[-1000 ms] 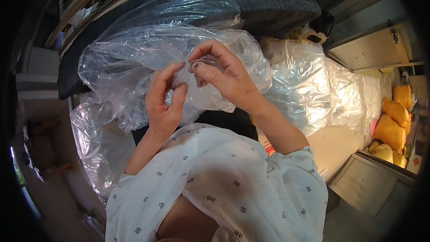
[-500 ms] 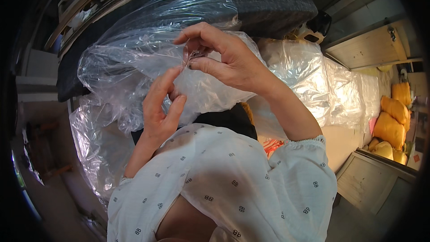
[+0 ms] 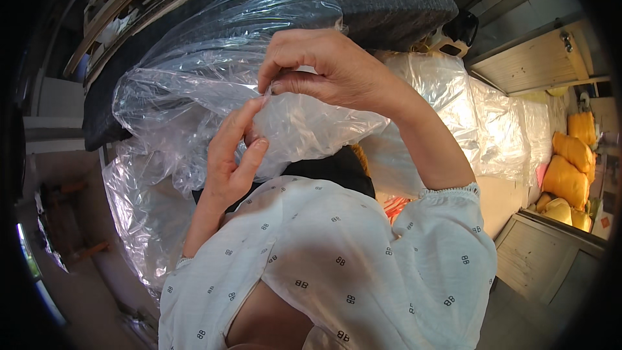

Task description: Wrapping a large mattress or foam block in protective plastic sheeting on an industrial floor.

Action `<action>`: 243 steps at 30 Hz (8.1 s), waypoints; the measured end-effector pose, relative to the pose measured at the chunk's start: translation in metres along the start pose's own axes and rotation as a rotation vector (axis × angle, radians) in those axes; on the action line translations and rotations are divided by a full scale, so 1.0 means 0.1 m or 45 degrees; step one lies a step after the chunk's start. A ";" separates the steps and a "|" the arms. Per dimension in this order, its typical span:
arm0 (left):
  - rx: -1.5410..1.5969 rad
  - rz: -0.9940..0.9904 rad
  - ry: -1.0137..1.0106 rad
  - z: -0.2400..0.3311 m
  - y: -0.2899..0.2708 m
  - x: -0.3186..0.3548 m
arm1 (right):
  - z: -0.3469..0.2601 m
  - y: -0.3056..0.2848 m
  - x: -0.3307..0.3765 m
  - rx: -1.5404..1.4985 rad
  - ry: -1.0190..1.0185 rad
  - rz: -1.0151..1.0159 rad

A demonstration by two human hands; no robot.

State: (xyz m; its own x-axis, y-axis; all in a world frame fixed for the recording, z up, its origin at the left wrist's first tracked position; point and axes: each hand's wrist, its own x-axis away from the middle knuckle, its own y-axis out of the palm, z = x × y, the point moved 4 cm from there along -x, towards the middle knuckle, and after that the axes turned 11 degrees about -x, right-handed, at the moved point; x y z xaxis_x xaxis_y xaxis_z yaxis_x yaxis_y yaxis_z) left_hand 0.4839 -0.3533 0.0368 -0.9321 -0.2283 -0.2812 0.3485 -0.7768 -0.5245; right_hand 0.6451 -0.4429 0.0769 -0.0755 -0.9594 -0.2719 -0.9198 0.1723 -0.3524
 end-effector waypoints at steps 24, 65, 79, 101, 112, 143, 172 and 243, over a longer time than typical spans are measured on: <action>-0.176 0.423 -0.151 -1.42 -0.75 -1.89 | 1.63 -1.17 -1.22 0.306 -0.027 1.254; -0.891 0.453 -0.377 -1.84 -0.85 -2.74 | 2.10 -1.67 -1.40 0.493 0.202 1.790; -0.319 0.631 -0.053 -1.71 -0.92 -2.36 | 1.79 -1.41 -1.28 -0.404 0.143 0.955; -0.745 0.663 -0.365 -1.95 -0.87 -2.66 | 2.05 -1.53 -1.40 0.333 0.074 1.419; -0.969 0.535 -0.523 -1.93 -0.91 -2.70 | 2.02 -1.54 -1.49 0.783 0.378 1.623; -0.064 0.918 0.327 -0.70 -0.42 -1.58 | 0.99 -0.75 -0.72 -1.155 0.173 0.939; -0.639 0.994 -0.436 -1.94 -1.90 -0.07 | 0.65 -1.08 -0.42 -0.958 0.180 0.906; -0.495 1.167 -0.504 -3.16 -2.99 -1.27 | 2.16 -1.62 -1.45 0.710 0.275 1.534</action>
State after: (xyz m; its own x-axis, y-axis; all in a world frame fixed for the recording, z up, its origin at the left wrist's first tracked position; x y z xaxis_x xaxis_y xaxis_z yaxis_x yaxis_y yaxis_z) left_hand 0.5296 0.0935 -0.0242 -0.2402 -0.8580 -0.4540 0.8744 0.0118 -0.4850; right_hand 0.8885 -0.2839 -0.0200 -0.8270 -0.1536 -0.5408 0.0364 0.9453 -0.3242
